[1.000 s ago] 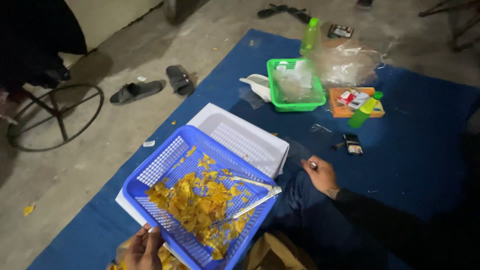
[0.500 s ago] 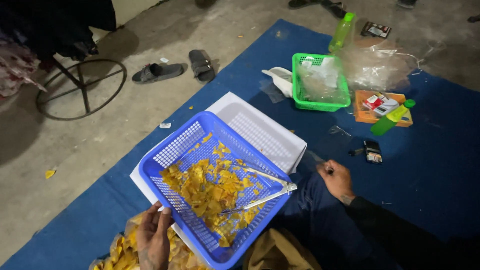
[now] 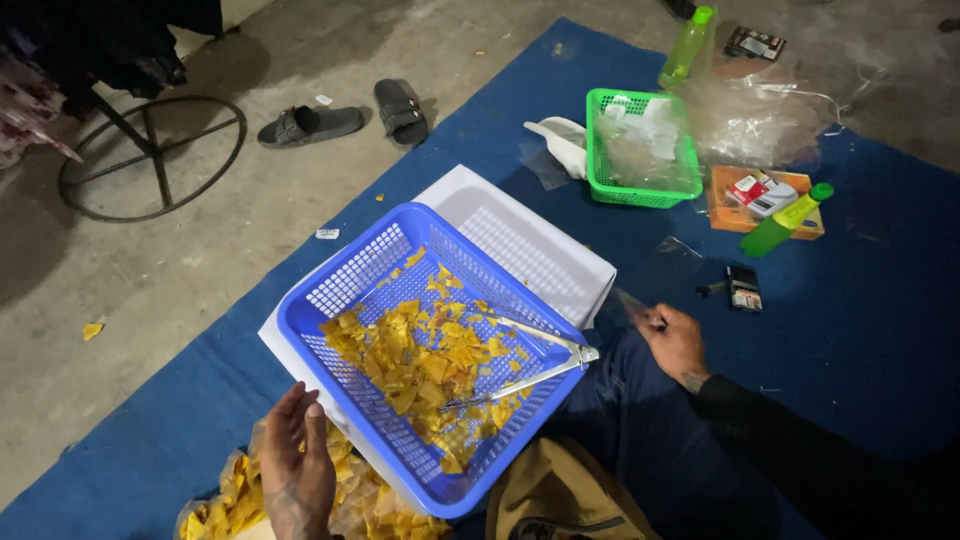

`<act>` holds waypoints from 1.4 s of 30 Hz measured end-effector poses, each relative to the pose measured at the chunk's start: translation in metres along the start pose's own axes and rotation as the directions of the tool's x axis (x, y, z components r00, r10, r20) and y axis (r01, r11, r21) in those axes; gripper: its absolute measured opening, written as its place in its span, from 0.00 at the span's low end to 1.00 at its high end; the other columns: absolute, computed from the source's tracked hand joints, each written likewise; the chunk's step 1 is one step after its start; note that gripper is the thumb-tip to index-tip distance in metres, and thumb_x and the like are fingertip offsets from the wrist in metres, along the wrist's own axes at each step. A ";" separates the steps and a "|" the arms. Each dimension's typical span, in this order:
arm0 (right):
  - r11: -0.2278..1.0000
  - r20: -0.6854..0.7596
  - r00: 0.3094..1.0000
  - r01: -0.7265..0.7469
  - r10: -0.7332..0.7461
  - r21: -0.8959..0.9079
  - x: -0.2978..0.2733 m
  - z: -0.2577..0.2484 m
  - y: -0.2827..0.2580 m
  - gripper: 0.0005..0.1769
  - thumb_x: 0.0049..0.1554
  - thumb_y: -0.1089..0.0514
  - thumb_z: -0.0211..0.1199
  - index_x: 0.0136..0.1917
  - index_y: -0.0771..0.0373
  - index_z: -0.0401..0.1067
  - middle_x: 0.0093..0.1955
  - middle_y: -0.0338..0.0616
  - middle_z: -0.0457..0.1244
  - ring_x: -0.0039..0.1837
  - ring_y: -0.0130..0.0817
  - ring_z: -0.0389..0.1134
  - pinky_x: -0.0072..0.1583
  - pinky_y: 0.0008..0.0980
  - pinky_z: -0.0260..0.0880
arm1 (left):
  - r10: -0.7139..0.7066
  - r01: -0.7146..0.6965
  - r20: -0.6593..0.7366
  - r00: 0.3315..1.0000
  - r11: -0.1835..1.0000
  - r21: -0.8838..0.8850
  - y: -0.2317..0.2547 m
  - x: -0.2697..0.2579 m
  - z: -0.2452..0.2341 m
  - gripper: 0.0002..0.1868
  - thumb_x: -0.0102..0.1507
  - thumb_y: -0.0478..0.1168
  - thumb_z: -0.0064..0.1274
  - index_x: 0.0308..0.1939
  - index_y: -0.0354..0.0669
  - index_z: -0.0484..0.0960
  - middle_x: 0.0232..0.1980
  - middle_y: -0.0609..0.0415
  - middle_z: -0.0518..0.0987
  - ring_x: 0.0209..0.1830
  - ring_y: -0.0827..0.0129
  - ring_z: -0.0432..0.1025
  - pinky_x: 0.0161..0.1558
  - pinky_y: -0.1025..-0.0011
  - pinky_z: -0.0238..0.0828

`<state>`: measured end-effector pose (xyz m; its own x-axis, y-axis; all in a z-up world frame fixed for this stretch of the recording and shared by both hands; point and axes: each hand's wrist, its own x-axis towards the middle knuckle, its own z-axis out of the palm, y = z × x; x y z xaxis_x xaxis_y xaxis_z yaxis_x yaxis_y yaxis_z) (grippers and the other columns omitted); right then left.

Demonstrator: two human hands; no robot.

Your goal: Package snacks into plastic bags using tongs and a digital scale for weighing

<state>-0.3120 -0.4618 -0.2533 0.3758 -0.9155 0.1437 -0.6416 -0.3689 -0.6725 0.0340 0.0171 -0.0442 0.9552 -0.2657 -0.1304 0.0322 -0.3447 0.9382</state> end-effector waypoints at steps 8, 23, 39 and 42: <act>1.000 -0.017 1.000 0.011 -0.011 -0.018 0.002 0.003 0.006 0.17 0.63 0.42 0.75 0.39 0.51 0.77 0.42 0.37 0.75 0.45 0.36 0.75 0.49 0.43 0.67 | 0.135 -0.133 0.003 0.991 0.978 0.161 -0.056 0.023 0.002 0.26 0.78 0.47 0.46 0.79 0.42 0.75 0.77 0.44 0.78 0.79 0.56 0.71 0.78 0.52 0.65; 0.995 -0.001 1.000 0.031 -0.031 0.095 -0.007 -0.012 -0.024 0.16 0.65 0.46 0.73 0.38 0.52 0.78 0.42 0.32 0.76 0.46 0.23 0.74 0.49 0.35 0.67 | 0.069 -0.085 0.077 0.995 0.973 0.215 -0.067 0.022 0.007 0.26 0.78 0.49 0.43 0.80 0.49 0.73 0.77 0.48 0.82 0.77 0.59 0.76 0.75 0.55 0.70; 0.961 -0.041 0.999 0.020 -0.009 0.277 -0.008 -0.010 -0.020 0.17 0.78 0.47 0.55 0.55 0.56 0.79 0.52 0.41 0.77 0.53 0.34 0.79 0.61 0.32 0.72 | 0.374 -0.333 -0.078 0.924 0.889 0.315 -0.063 0.022 -0.005 0.22 0.80 0.41 0.46 0.78 0.40 0.72 0.71 0.45 0.85 0.71 0.55 0.80 0.64 0.53 0.75; 0.905 -0.081 0.997 0.049 -0.016 0.422 -0.008 -0.014 -0.028 0.14 0.78 0.52 0.56 0.64 0.61 0.77 0.55 0.47 0.76 0.50 0.32 0.79 0.56 0.28 0.74 | 0.440 -0.388 -0.111 0.891 0.865 0.318 -0.037 0.007 -0.011 0.23 0.80 0.37 0.48 0.79 0.38 0.70 0.72 0.43 0.84 0.72 0.54 0.79 0.66 0.52 0.75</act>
